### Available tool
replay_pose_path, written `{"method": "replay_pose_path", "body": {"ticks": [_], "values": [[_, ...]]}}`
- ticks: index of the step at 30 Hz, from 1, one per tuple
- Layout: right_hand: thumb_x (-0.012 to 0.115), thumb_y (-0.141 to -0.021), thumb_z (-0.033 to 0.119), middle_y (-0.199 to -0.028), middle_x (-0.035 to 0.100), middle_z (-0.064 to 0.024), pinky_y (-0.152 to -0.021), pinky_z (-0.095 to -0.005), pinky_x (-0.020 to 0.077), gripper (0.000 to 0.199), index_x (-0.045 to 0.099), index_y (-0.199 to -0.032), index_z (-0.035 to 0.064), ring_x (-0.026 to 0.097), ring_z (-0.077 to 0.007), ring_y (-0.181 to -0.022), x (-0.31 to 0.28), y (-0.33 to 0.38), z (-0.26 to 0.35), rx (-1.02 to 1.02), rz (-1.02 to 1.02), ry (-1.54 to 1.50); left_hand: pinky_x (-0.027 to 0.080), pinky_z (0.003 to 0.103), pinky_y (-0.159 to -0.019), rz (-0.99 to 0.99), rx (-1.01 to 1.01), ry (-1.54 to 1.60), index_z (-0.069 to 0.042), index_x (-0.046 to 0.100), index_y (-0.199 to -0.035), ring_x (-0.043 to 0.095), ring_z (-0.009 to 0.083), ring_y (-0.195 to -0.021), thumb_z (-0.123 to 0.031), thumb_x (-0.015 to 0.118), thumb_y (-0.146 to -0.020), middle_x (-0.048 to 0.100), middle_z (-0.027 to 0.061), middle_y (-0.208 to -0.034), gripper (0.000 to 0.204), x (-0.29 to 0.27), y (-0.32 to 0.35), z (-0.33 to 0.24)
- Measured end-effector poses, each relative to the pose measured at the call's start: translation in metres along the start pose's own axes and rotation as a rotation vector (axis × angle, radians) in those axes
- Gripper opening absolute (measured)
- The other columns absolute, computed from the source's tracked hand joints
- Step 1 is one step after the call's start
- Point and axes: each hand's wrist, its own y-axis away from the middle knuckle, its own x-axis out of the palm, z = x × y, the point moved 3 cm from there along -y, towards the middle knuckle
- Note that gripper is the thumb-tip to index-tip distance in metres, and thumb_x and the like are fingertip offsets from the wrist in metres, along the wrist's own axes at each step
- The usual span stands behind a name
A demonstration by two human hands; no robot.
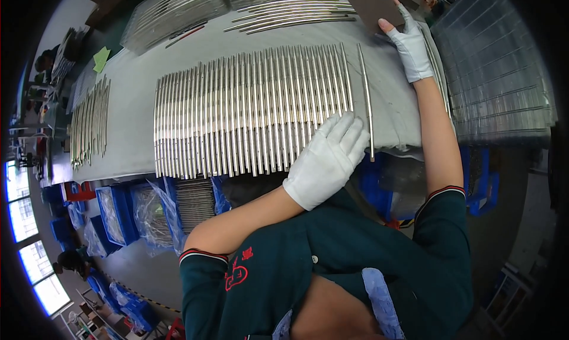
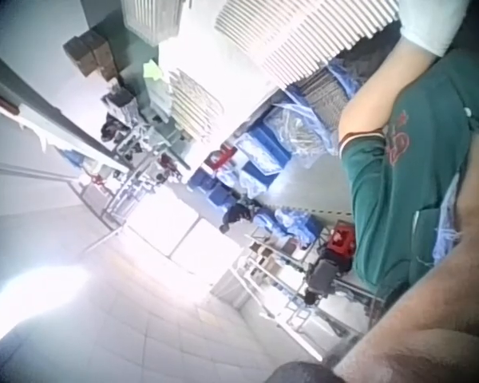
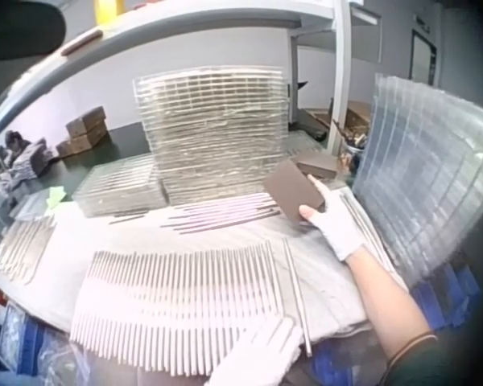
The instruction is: Polishing and aligning a batch of thin metal rods on a workbench using an abrasive sanding block.
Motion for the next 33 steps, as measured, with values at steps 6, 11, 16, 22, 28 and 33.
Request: {"method": "replay_pose_path", "body": {"ticks": [6, 11, 16, 22, 28, 33], "values": [[0.075, -0.087, 0.029, -0.134, 0.056, -0.0079, -0.103, -0.0278, 0.0412, 0.069, 0.045, -0.147, 0.0127, 0.052, -0.0162, -0.121, -0.003, 0.011, 0.030, -0.065, 0.005, 0.042, 0.044, 0.044, -0.101, 0.002, 0.021, 0.184, 0.000, 0.058, -0.112, 0.056, 0.0326, -0.113, -0.026, 0.071, -0.079, 0.057, 0.0141, -0.116, 0.044, -0.007, 0.002, -0.001], [0.074, -0.084, 0.011, -0.135, 0.058, -0.0022, -0.100, -0.0274, 0.0481, 0.059, 0.054, -0.140, 0.0115, 0.056, -0.0124, -0.119, -0.011, 0.044, 0.093, 0.029, 0.436, 0.044, 0.047, 0.043, -0.098, -0.010, 0.025, 0.238, -0.003, 0.059, -0.107, 0.057, 0.0327, -0.112, -0.030, 0.071, -0.077, 0.057, 0.0141, -0.116, 0.042, -0.014, -0.001, 0.000], [0.071, -0.081, -0.003, -0.134, 0.060, -0.0034, -0.100, -0.0256, 0.0456, 0.058, 0.057, -0.136, 0.0080, 0.056, -0.0114, -0.117, 0.001, 0.062, 0.116, 0.341, 0.695, -0.094, 0.047, 0.043, -0.098, -0.043, 0.029, 0.226, -0.003, 0.059, -0.105, 0.058, 0.0334, -0.112, -0.031, 0.071, -0.079, 0.058, 0.0147, -0.117, 0.041, -0.014, 0.000, 0.000], [0.061, -0.087, -0.007, -0.137, 0.058, -0.0033, -0.102, -0.0289, 0.0482, 0.052, 0.056, -0.137, 0.0064, 0.057, -0.0151, -0.121, -0.007, 0.061, 0.116, 0.320, 0.713, -0.061, 0.047, 0.043, -0.098, -0.062, 0.024, 0.250, -0.003, 0.058, -0.105, 0.058, 0.0338, -0.113, -0.031, 0.072, -0.078, 0.057, 0.0151, -0.117, 0.041, -0.013, 0.001, 0.000], [0.068, -0.084, -0.002, -0.135, 0.059, -0.0068, -0.103, -0.0297, 0.0457, 0.056, 0.056, -0.137, 0.0067, 0.055, -0.0160, -0.122, 0.017, 0.070, 0.117, 0.043, 0.682, 0.066, 0.047, 0.044, -0.099, -0.063, 0.025, 0.258, -0.002, 0.057, -0.103, 0.057, 0.0335, -0.113, -0.030, 0.072, -0.077, 0.057, 0.0152, -0.116, 0.041, -0.010, 0.001, -0.001], [0.065, -0.088, -0.001, -0.139, 0.056, -0.0032, -0.100, -0.0254, 0.0451, 0.052, 0.055, -0.139, 0.0085, 0.053, -0.0099, -0.119, -0.018, 0.078, 0.104, 0.394, 0.612, -0.090, 0.046, 0.043, -0.100, -0.033, 0.027, 0.267, -0.001, 0.058, -0.106, 0.057, 0.0326, -0.114, -0.030, 0.073, -0.076, 0.057, 0.0144, -0.117, 0.044, -0.007, 0.004, 0.001]]}}
